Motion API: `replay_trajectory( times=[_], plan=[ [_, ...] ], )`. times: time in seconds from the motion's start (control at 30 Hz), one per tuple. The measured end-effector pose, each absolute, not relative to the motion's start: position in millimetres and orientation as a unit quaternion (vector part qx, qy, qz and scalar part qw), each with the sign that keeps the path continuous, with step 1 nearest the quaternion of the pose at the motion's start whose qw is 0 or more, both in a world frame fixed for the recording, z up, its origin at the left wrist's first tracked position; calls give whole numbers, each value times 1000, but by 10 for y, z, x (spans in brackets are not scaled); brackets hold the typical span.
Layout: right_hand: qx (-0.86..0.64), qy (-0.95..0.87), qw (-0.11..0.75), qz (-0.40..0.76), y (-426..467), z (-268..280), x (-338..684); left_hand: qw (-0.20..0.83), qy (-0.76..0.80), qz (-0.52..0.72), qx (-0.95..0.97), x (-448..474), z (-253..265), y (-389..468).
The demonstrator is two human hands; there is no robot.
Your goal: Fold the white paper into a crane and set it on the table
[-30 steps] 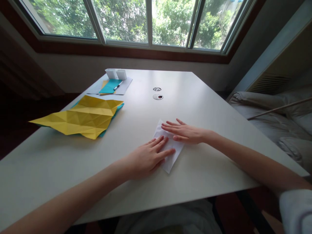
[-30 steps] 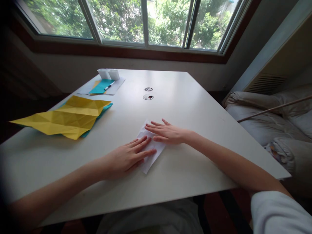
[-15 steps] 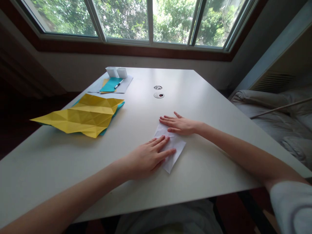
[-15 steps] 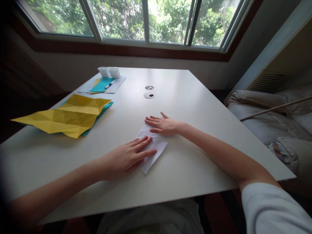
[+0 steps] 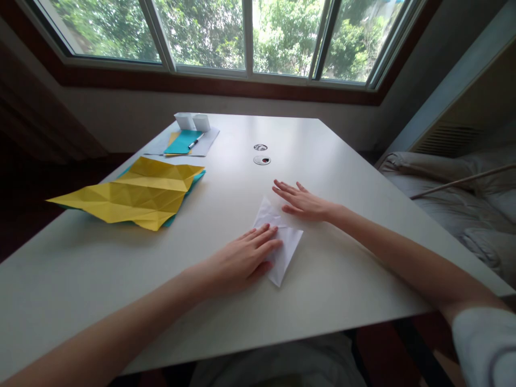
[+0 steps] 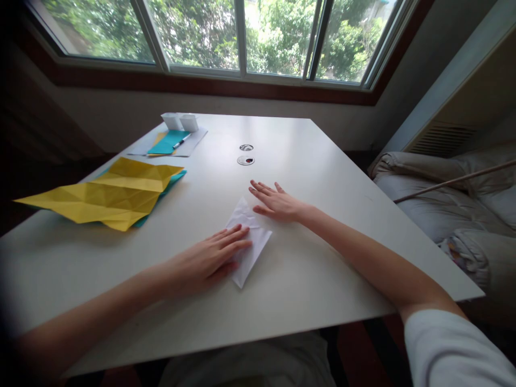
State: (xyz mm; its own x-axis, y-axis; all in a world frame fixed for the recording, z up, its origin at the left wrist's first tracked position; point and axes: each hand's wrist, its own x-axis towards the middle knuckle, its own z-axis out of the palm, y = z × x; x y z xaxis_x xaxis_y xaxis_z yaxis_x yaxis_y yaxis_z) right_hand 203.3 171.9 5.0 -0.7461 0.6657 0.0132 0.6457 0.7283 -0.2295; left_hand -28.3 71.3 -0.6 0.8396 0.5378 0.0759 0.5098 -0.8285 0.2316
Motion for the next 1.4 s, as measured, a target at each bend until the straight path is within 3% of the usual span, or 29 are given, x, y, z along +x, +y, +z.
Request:
replay_trajectory(
  times=[0.27, 0.5, 0.83, 1.17, 1.4],
  plan=[
    [-214, -966, 143, 32, 1204, 188, 2226, 30, 383, 94, 919, -335, 20, 851],
    [-201, -967, 133, 82, 1075, 122, 2236, 14, 405, 74, 911, -390, 47, 867],
    [-214, -970, 115, 0, 1021, 133, 2210, 35, 348, 59, 935, -489, 140, 883],
    [-213, -972, 99, 23, 1023, 196, 2202, 37, 332, 70, 940, -520, 122, 925],
    [-205, -971, 123, -25, 1004, 147, 2186, 34, 322, 77, 943, -521, 124, 937]
  ],
)
